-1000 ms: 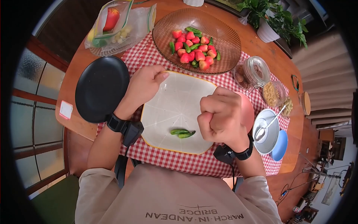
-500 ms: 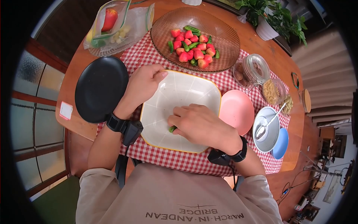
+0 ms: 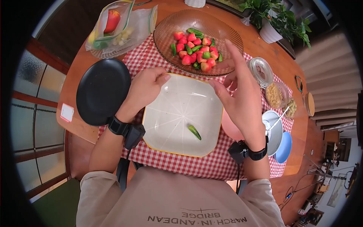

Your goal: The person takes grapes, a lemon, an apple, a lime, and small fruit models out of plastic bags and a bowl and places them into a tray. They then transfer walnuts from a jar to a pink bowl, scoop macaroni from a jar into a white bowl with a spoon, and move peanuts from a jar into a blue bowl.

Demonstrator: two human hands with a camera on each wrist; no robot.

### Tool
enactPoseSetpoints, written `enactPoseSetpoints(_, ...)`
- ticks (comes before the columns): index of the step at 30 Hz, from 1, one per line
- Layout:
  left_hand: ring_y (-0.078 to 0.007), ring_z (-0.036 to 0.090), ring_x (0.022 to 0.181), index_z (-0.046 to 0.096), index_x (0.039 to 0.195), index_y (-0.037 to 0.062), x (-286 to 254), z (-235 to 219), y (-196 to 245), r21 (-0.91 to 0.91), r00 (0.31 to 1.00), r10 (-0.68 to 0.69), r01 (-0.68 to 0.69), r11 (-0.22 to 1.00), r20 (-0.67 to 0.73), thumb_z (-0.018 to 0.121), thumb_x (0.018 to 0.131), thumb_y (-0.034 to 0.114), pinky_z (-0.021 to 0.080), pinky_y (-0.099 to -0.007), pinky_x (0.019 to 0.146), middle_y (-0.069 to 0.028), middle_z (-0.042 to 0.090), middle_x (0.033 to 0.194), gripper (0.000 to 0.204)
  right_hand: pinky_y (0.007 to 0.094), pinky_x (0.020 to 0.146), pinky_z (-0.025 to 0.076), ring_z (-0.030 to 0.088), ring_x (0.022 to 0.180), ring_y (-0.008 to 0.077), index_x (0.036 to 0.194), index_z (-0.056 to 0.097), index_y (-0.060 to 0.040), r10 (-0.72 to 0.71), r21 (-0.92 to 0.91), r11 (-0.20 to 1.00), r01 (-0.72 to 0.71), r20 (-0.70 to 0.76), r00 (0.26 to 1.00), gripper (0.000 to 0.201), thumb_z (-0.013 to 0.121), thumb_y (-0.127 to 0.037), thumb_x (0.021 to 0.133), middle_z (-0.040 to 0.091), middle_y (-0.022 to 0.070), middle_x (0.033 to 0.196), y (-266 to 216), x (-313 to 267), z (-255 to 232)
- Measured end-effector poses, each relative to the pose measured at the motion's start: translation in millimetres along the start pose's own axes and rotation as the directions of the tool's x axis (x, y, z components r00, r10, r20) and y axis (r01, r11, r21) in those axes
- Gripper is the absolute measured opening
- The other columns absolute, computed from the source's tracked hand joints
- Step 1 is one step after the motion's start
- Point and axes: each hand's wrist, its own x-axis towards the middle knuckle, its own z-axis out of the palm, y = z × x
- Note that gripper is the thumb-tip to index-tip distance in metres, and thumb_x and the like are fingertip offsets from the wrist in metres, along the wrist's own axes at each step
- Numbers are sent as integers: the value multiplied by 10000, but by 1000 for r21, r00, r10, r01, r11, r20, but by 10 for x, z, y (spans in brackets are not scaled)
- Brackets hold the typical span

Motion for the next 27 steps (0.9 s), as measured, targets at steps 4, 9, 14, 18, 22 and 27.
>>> enactPoseSetpoints(4,-117,594,699,680,1001,-39,12,-8,-41,32,1000,0,-1,999,20,633,1007,173,481,-316,671,-90,655,748,217,358,688,539,667,756,230,1304,625,-84,-88,-316,931,185,297,951,472,775,-147,861,699,85,974,109,-91,-66)
enactPoseSetpoints(9,-107,598,710,683,998,-47,14,-6,-25,-21,999,-25,26,999,42,623,1013,167,485,-308,676,-75,673,762,223,421,800,525,683,906,318,1181,628,-63,113,-398,868,296,739,664,373,755,-220,868,682,109,937,172,-273,128)
enactPoseSetpoints(14,-100,608,718,696,1025,-48,5,27,-61,-31,1000,6,-6,999,0,623,1008,153,489,-303,676,-69,694,790,214,427,773,525,682,889,320,1121,618,-63,48,-324,872,366,802,596,278,717,-158,880,660,110,901,238,-329,239)
enactPoseSetpoints(18,-97,612,712,701,1029,-49,2,71,-94,-85,999,4,-7,996,-32,625,1003,143,489,-300,671,-68,702,790,208,429,764,527,679,882,318,1116,601,-63,71,-305,889,343,830,553,295,718,-95,847,644,105,889,190,-343,209)
enactPoseSetpoints(22,-132,621,678,717,1018,-1,-71,13,157,13,991,-55,57,998,-122,669,974,175,484,-307,655,-74,693,764,187,436,762,526,677,889,316,1105,590,-59,42,-305,887,346,800,598,278,698,-89,850,642,105,898,168,-368,84)
enactPoseSetpoints(27,-185,607,630,721,977,40,-93,1,227,141,960,60,-22,990,-273,716,938,195,472,-326,629,-84,654,730,160,444,775,521,673,889,326,1096,588,-59,45,-336,853,399,810,585,286,684,-79,828,644,116,854,212,-415,127)
